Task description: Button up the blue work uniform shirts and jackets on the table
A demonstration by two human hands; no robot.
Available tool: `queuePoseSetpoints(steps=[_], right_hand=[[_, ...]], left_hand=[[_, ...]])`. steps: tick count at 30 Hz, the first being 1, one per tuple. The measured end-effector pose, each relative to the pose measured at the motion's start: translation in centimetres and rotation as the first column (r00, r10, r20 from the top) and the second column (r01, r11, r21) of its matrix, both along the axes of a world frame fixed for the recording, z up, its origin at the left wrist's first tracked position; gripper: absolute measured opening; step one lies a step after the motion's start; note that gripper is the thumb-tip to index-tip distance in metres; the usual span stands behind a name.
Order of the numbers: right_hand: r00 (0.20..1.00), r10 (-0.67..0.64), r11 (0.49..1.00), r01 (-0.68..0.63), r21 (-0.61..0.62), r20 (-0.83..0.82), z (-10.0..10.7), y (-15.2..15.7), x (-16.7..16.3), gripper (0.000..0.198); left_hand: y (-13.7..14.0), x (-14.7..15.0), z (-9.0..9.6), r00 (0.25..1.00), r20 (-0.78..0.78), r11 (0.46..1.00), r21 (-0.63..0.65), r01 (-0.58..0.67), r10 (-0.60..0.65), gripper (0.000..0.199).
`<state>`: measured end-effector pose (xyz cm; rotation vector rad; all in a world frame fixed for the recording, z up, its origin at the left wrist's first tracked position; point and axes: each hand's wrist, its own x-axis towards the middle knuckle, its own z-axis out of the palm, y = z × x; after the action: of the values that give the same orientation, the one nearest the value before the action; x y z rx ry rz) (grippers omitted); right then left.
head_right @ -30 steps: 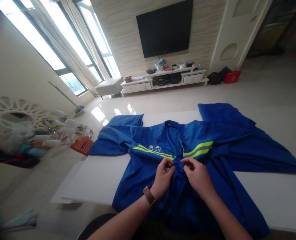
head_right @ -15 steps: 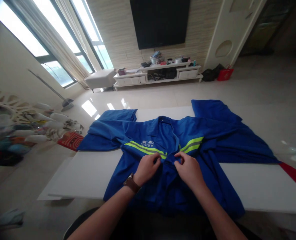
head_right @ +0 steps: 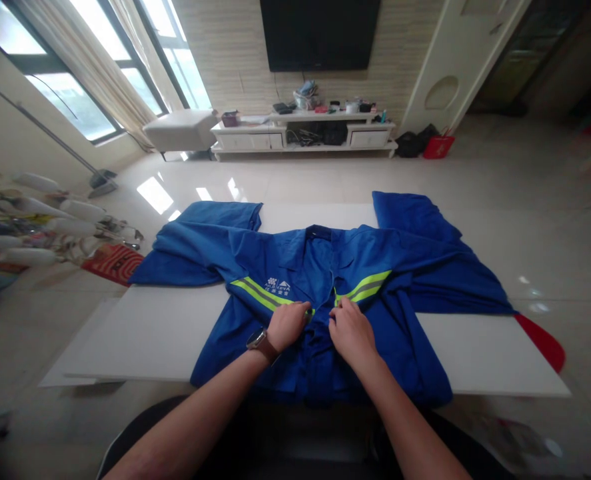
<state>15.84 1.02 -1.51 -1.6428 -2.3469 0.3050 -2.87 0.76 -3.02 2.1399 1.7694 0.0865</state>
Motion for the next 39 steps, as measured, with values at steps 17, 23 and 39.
queuePoseSetpoints(steps=[17, 23, 39], right_hand=[[0.619, -0.449, 0.893, 0.296, -0.339, -0.644, 0.8, 2.8, -0.5, 0.043], [0.754, -0.42, 0.907, 0.357, -0.221, -0.504, -0.8, 3.2, 0.5, 0.029], [0.329, -0.465, 0.882, 0.252, -0.398, -0.822, 1.2, 3.8, -1.0, 0.037]], left_hand=[[1.9, 1.2, 4.2, 0.649, 0.686, 0.87, 0.047, -0.49, 0.329, 0.006], [1.4, 1.1, 3.9, 0.523, 0.822, 0.905, 0.021, -0.425, 0.227, 0.006], [1.7, 0.2, 3.2, 0.567, 0.821, 0.946, 0.123, -0.301, 0.073, 0.01]])
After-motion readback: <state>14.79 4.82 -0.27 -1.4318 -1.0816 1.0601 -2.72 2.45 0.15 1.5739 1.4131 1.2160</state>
